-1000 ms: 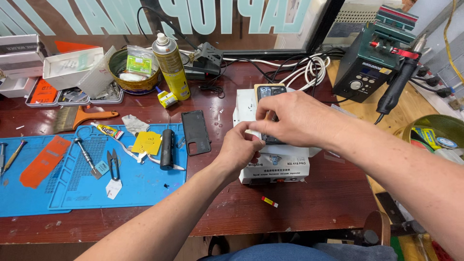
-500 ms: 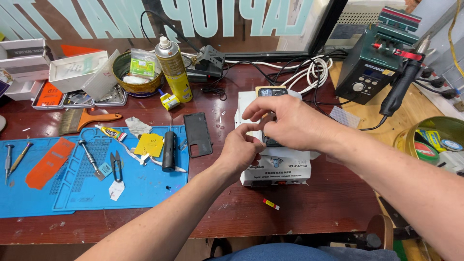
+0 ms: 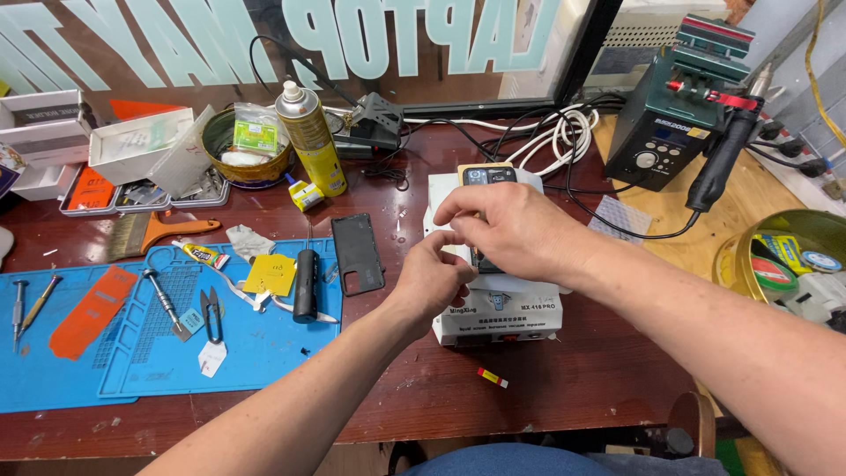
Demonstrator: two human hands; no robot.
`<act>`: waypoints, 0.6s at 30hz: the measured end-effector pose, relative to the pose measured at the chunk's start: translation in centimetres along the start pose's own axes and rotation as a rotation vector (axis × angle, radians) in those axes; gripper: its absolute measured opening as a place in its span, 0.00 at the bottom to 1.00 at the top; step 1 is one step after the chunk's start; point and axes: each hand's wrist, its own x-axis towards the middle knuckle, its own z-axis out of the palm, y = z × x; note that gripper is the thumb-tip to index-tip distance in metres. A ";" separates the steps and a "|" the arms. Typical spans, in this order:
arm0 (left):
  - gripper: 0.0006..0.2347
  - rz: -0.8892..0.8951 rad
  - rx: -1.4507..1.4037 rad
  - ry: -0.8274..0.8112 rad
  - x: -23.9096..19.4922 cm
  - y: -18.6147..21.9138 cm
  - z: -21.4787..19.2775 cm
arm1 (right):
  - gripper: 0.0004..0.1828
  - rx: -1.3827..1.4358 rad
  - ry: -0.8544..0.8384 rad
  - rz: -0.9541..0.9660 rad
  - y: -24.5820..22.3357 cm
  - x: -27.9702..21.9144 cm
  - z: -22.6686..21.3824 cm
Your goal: The person uses a screwdriver to remove screws from the back of a smartphone, then detaches the back cover to expose the internal components. The person continues to manipulate the device, removing the battery and inspecting the motherboard.
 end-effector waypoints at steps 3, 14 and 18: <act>0.20 -0.003 0.001 0.014 -0.1 0.1 -0.2 | 0.22 0.228 -0.087 -0.050 0.0 0.4 -0.3; 0.17 0.118 0.129 0.063 -1.0 -0.1 0.4 | 0.14 -0.024 -0.010 -0.094 1.1 -0.1 -0.6; 0.10 0.215 0.236 0.109 -1.1 -0.8 0.6 | 0.21 0.135 -0.085 -0.019 0.8 -0.1 -0.8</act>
